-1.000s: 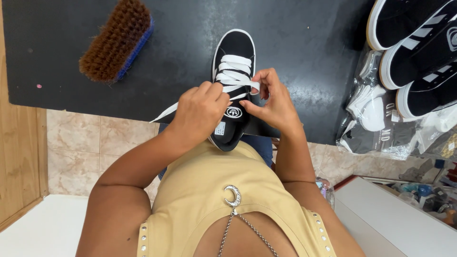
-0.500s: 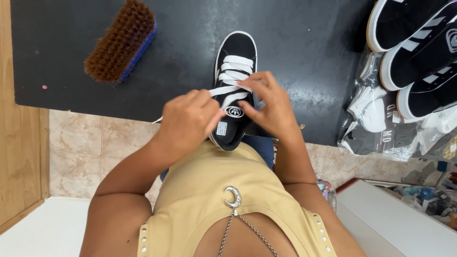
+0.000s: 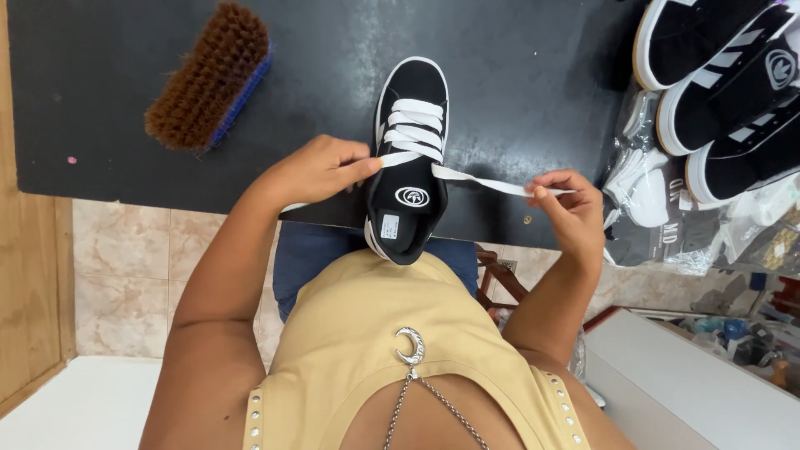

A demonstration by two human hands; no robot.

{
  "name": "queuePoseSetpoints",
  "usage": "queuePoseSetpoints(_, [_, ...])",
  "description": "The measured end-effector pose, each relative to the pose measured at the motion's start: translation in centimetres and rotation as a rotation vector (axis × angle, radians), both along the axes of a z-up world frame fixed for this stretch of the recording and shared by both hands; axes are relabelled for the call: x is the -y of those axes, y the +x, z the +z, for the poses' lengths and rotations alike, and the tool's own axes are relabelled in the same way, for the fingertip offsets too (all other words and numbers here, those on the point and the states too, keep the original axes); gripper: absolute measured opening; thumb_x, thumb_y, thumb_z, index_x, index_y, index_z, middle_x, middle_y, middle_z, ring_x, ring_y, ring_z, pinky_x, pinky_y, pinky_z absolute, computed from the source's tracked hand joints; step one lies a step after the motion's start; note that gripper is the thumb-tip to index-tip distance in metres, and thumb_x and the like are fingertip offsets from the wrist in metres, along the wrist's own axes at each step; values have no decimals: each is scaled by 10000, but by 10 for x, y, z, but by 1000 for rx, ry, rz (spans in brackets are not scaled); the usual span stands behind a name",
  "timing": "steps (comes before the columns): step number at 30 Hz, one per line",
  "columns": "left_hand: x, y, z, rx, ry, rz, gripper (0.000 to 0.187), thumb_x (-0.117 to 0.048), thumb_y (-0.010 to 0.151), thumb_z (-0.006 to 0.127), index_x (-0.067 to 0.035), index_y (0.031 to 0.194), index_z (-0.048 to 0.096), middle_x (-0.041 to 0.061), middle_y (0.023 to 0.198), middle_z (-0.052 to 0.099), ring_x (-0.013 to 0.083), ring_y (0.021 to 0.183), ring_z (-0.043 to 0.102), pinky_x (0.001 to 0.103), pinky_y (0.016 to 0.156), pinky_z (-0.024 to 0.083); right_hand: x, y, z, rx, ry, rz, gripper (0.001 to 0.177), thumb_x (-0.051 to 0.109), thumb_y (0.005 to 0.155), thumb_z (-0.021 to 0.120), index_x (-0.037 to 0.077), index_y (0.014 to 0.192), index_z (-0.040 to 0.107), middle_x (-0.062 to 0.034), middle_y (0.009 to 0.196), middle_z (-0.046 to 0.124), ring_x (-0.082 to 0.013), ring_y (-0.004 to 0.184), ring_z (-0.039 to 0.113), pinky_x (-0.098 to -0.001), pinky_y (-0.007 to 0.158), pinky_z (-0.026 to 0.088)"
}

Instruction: Threading white shoelaces through the eyelets of a black sneaker on a work table.

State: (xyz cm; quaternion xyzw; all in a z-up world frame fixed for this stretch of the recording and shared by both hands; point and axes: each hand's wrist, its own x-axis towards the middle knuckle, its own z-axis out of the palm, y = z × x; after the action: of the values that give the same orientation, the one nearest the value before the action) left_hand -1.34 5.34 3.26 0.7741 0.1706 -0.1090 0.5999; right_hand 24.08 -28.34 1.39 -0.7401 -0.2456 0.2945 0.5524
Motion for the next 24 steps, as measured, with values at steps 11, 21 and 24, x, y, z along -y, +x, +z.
queuePoseSetpoints(11, [2,-49,14,400,-691,-68,445,-239,1034,536,-57,648,663,56,519,641,136,514,596,284,578,499,-107,-68,65,807,8,340,166,88,935,784,125,1097,793,-79,1087,691,-354,1078,608,-450,971,487])
queuePoseSetpoints(21, [-30,-104,7,887,-932,82,604,-380,1076,485,-64,572,594,-1,409,538,148,364,576,333,543,500,-145,-89,50,1023,-185,509,165,196,897,832,144,1050,799,-32,1149,628,-326,1157,528,-469,1087,437])
queuePoseSetpoints(24, [-30,-110,-10,904,-990,225,565,-359,1097,471,-45,649,610,-42,423,446,104,348,475,327,536,466,-146,-88,42,1060,-192,517,168,223,889,845,158,1031,783,-12,1153,615,-299,1163,529,-483,1119,418])
